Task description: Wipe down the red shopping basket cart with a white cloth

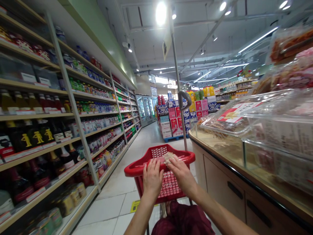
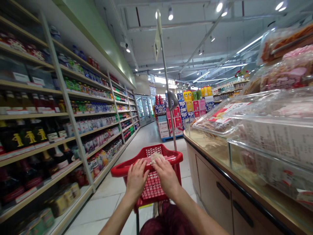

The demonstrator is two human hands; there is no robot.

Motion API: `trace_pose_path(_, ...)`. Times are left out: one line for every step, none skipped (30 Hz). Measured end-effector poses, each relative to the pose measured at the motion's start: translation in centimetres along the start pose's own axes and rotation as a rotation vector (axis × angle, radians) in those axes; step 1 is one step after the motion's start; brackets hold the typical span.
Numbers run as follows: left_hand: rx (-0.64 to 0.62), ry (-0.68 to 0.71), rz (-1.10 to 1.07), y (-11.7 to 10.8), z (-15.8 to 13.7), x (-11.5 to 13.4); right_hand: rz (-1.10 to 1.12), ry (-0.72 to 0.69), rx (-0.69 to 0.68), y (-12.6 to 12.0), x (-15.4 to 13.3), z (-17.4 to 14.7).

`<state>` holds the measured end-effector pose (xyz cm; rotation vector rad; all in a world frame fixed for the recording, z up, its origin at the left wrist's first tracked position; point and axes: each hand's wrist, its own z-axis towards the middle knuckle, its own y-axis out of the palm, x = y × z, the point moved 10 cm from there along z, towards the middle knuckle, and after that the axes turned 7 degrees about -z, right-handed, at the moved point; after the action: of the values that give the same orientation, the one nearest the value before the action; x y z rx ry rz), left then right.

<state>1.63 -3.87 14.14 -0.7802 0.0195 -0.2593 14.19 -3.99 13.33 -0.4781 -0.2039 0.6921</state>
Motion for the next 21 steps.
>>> trace_pose_path(-0.007,0.007,0.009,0.0,0.0,-0.1,-0.035,0.052,-0.013,-0.1,1.3,-0.1)
trace_pose_path(-0.005,0.009,0.023,0.0,-0.1,-0.3,-0.084,0.136,-0.019,-0.5,3.1,-0.2)
trace_pose_path(0.004,0.001,0.041,-0.1,-0.1,-0.7,-0.134,0.229,-0.022,-0.9,4.9,-0.4)
trace_pose_path(0.017,-0.012,0.06,-0.2,-0.2,-1.0,-0.168,0.3,-0.026,-1.2,6.1,-0.5)
trace_pose_path(0.031,-0.029,0.077,-0.4,-0.3,-1.4,-0.18,0.33,-0.026,-1.3,6.5,-0.5)
trace_pose_path(0.039,-0.044,0.09,-0.4,-0.3,-1.8,-0.169,0.315,-0.02,-1.2,5.9,-0.4)
trace_pose_path(0.041,-0.05,0.098,-0.4,-0.4,-2.0,-0.138,0.26,-0.01,-0.9,4.6,-0.1)
trace_pose_path(0.039,-0.047,0.101,-0.4,-0.4,-2.1,-0.097,0.177,-0.002,-0.6,2.9,0.1)
trace_pose_path(0.036,-0.04,0.101,-0.3,-0.4,-2.1,-0.057,0.09,-0.001,-0.2,1.1,0.3)
trace_pose_path(0.036,-0.032,0.101,-0.3,-0.4,-2.1,-0.03,0.023,-0.005,0.1,-0.2,0.3)
trace_pose_path(0.038,-0.026,0.099,-0.3,-0.4,-2.0,-0.021,-0.008,-0.013,0.3,-0.6,0.2)
trace_pose_path(0.042,-0.022,0.097,-0.3,-0.5,-2.0,-0.034,-0.005,-0.024,0.3,-0.3,0.1)
trace_pose_path(0.047,-0.024,0.094,-0.4,-0.5,-2.0,-0.067,0.04,-0.032,0.0,0.9,-0.1)
trace_pose_path(0.052,-0.024,0.091,-0.4,-0.5,-1.9,-0.114,0.119,-0.033,-0.4,2.6,-0.3)
trace_pose_path(0.059,-0.027,0.087,-0.4,-0.6,-1.8,-0.162,0.209,-0.027,-0.9,4.3,-0.5)
trace_pose_path(0.067,-0.03,0.084,-0.5,-0.6,-1.7,-0.196,0.279,-0.019,-1.4,5.4,-0.7)
trace_pose_path(0.077,-0.034,0.081,-0.5,-0.7,-1.6,-0.209,0.31,-0.006,-1.7,5.8,-0.8)
trace_pose_path(0.087,-0.04,0.078,-0.6,-0.7,-1.4,-0.2,0.296,0.01,-1.8,5.3,-0.7)
trace_pose_path(0.096,-0.045,0.075,-0.6,-0.8,-1.2,-0.171,0.238,0.023,-1.6,4.1,-0.5)
trace_pose_path(0.101,-0.052,0.073,-0.6,-0.8,-1.1,-0.132,0.149,0.025,-1.2,2.4,-0.3)
trace_pose_path(0.106,-0.059,0.072,-0.6,-0.8,-1.0,-0.094,0.061,0.016,-0.8,0.9,-0.2)
